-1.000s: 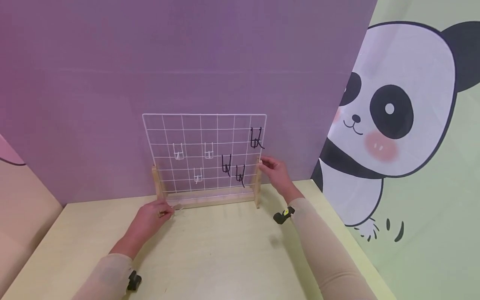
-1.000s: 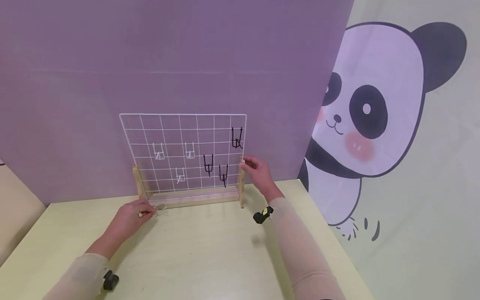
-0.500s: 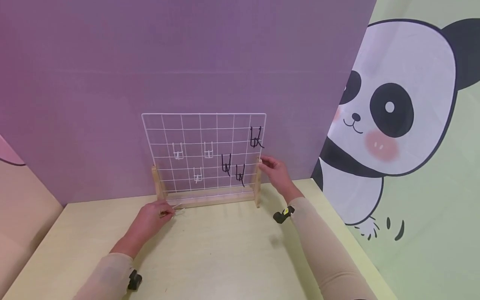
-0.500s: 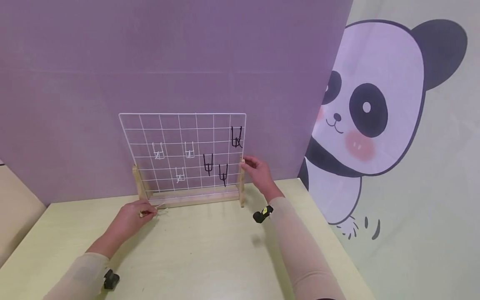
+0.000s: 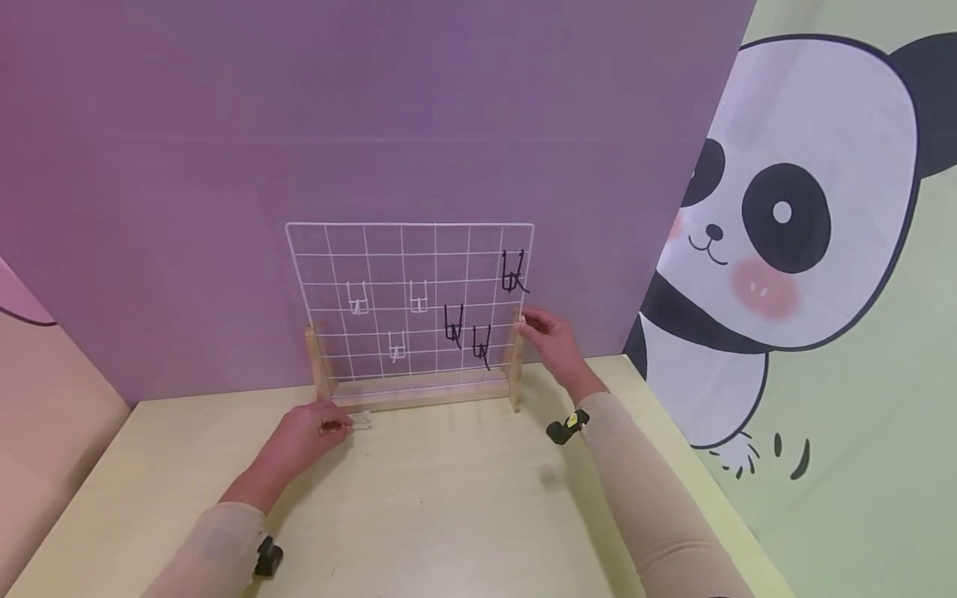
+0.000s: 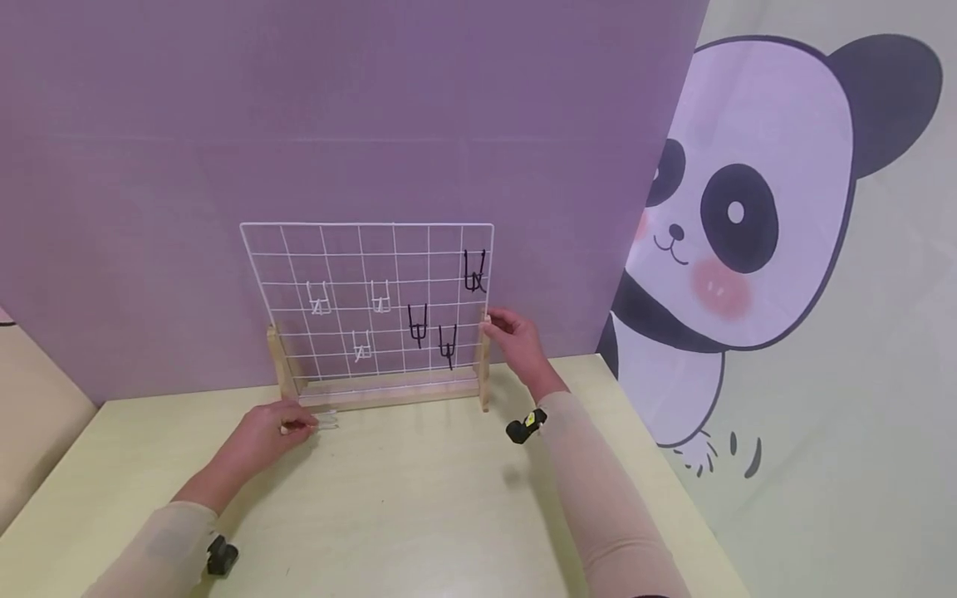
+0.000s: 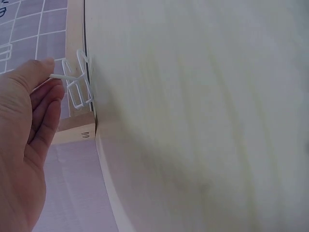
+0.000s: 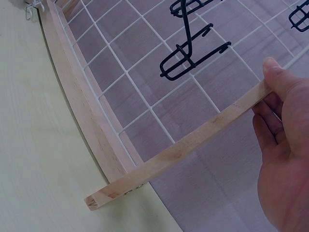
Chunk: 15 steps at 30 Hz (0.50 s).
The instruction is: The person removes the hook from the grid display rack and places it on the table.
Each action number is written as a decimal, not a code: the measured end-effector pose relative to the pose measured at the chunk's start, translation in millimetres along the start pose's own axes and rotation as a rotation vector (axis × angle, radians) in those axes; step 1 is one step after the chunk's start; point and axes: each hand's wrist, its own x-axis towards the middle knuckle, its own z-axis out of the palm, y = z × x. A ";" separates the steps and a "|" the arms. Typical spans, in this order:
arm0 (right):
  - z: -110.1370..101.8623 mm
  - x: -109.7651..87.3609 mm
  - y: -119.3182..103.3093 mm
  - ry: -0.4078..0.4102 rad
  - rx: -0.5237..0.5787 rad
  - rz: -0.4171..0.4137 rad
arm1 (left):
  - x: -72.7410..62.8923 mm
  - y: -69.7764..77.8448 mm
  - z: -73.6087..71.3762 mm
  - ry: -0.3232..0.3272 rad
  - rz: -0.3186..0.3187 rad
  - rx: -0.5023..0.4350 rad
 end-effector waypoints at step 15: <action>1.2 0.0 1.1 0.017 -0.012 -0.015 | -1.1 -4.5 3.0 -0.066 -0.030 -0.063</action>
